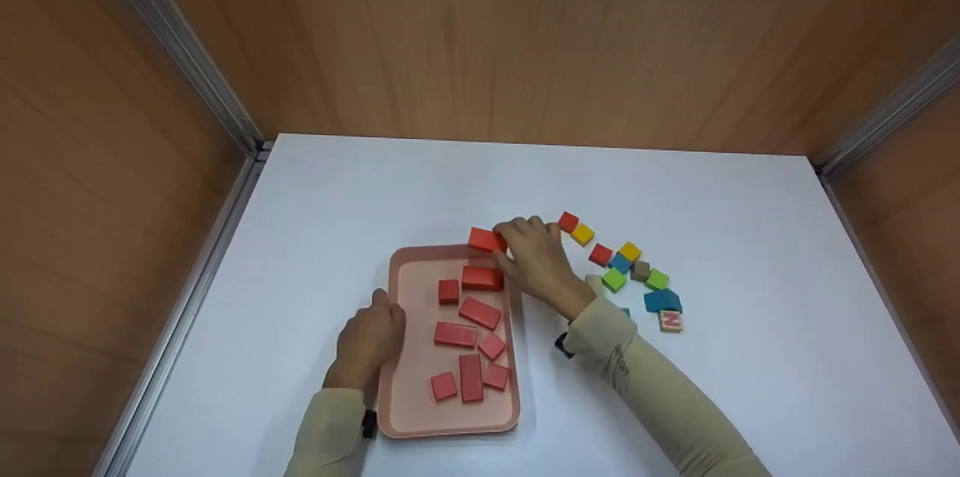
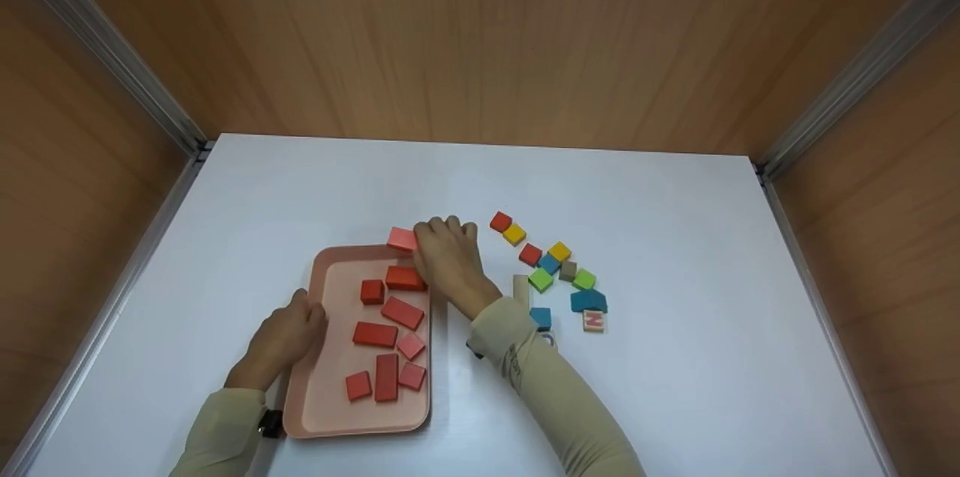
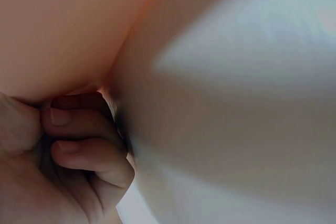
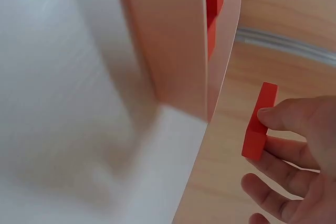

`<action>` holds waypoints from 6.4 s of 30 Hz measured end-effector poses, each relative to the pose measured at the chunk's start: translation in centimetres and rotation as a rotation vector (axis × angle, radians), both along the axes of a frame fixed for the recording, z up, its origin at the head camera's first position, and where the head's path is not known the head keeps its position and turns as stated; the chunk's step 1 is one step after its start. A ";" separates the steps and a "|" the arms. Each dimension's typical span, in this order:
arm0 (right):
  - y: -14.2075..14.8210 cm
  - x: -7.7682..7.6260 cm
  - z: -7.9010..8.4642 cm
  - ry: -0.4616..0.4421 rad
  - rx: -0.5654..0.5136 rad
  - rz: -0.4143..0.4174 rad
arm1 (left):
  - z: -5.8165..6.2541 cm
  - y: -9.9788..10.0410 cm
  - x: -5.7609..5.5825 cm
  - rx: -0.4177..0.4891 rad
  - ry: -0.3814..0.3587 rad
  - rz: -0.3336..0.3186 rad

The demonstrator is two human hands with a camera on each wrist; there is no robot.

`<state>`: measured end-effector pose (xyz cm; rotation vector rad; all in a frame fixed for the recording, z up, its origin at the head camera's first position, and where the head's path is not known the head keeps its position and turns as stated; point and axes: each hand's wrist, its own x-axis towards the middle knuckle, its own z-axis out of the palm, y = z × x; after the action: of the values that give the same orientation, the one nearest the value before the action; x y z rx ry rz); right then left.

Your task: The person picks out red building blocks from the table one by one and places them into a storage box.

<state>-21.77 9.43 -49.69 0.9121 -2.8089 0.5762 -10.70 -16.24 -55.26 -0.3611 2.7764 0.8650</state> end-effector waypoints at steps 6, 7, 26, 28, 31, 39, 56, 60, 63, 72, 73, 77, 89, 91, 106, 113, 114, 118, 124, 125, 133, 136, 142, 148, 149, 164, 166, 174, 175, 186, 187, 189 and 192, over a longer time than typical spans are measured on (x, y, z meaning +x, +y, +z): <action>-2.9 1.2 -0.2 -0.019 0.038 0.072 | 0.0 0.5 -0.3 -0.004 -0.007 0.008; -3.4 1.4 -0.2 -0.017 0.045 0.083 | 0.0 0.6 -0.4 -0.003 -0.009 0.008; -6.2 3.2 -1.7 -0.109 0.137 0.201 | -0.2 2.0 -1.0 0.033 -0.030 0.010; -6.3 3.1 -1.9 -0.120 0.151 0.206 | -0.2 2.0 -1.0 0.030 -0.034 0.007; -6.5 3.0 -2.0 -0.149 0.177 0.207 | -0.2 2.1 -1.0 0.031 -0.037 0.004; -6.5 3.0 -2.2 -0.173 0.253 0.189 | 0.1 2.5 -1.1 0.064 -0.036 -0.005; -5.5 2.6 -1.5 -0.171 0.169 0.202 | 0.2 2.7 -1.3 0.082 -0.051 -0.006; -4.6 1.9 -0.5 -0.136 0.119 0.186 | 0.2 2.7 -1.2 0.098 -0.057 0.005; -3.8 1.2 0.2 -0.119 0.078 0.167 | 0.1 2.5 -1.2 0.112 -0.061 0.022; 1.5 -0.9 1.0 -0.114 0.005 0.030 | 0.0 2.0 -1.1 0.147 -0.088 0.057; 2.2 -1.2 1.0 -0.117 0.002 0.007 | 0.0 1.9 -1.1 0.144 -0.091 0.062; 5.0 -2.0 0.9 -0.115 -0.004 -0.073 | 0.0 1.6 -1.1 0.136 -0.092 0.073; 12.3 -3.2 -0.2 -0.172 0.001 -0.292 | -0.2 1.5 -1.2 0.100 -0.057 0.035; 13.3 -3.4 -0.5 -0.180 0.026 -0.319 | -0.2 1.5 -1.2 0.102 -0.057 0.034; 15.6 -3.1 -3.5 -0.292 0.131 -0.357 | -0.2 1.7 -1.1 0.113 -0.042 0.026; 15.6 -3.1 -3.8 -0.310 0.132 -0.363 | -0.2 1.7 -1.1 0.106 -0.041 0.021; 15.6 -3.0 -3.8 -0.305 0.129 -0.367 | -0.1 1.8 -1.1 0.109 -0.041 0.020; 14.9 -2.6 -3.1 -0.256 0.110 -0.365 | -0.1 1.7 -1.0 0.115 -0.047 0.027; 11.9 -1.4 -1.0 -0.196 0.097 -0.312 | -0.1 1.5 -1.0 0.143 -0.068 0.054; 11.4 -1.1 -0.7 -0.191 0.094 -0.300 | -0.1 1.5 -1.0 0.142 -0.068 0.053; 7.1 1.4 1.2 -0.059 0.056 -0.072 | 0.0 1.7 -1.2 0.131 -0.071 0.048; 5.3 2.5 1.6 -0.025 0.052 0.000 | 0.1 1.7 -1.2 0.138 -0.084 0.059; 1.9 4.6 2.1 -0.011 0.086 0.144 | 0.2 1.8 -1.2 0.143 -0.079 0.064; -0.7 6.1 2.4 0.043 0.098 0.273 | 0.2 1.9 -1.3 0.095 -0.043 0.051; -1.1 6.3 2.4 0.046 0.093 0.290 | 0.2 2.0 -1.3 0.089 -0.036 0.047; -4.5 7.9 0.2 -0.035 0.234 0.432 | 0.3 2.3 -1.2 0.111 -0.030 0.035; -4.8 7.9 0.0 -0.067 0.260 0.441 | 0.3 2.3 -1.1 0.115 -0.036 0.035; -5.6 8.0 -0.5 -0.100 0.350 0.494 | 0.5 2.3 -1.3 0.107 -0.060 0.039; -5.7 8.1 -0.6 -0.097 0.362 0.497 | 0.5 2.3 -1.3 0.097 -0.055 0.035; -6.1 8.1 -1.1 -0.097 0.441 0.503 | 0.5 2.3 -1.3 0.090 -0.076 0.040; -6.1 8.1 -1.1 -0.096 0.443 0.502 | 0.5 2.3 -1.4 0.091 -0.080 0.042; -6.1 8.1 -1.1 -0.093 0.447 0.501 | 0.5 2.3 -1.4 0.096 -0.088 0.048; -6.2 7.9 -1.1 -0.102 0.431 0.502 | 0.5 2.2 -1.5 0.102 -0.097 0.052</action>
<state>-13.82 3.20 -50.77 1.7385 -2.8423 0.0493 -12.15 -13.99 -54.80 -0.4467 2.6335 0.9703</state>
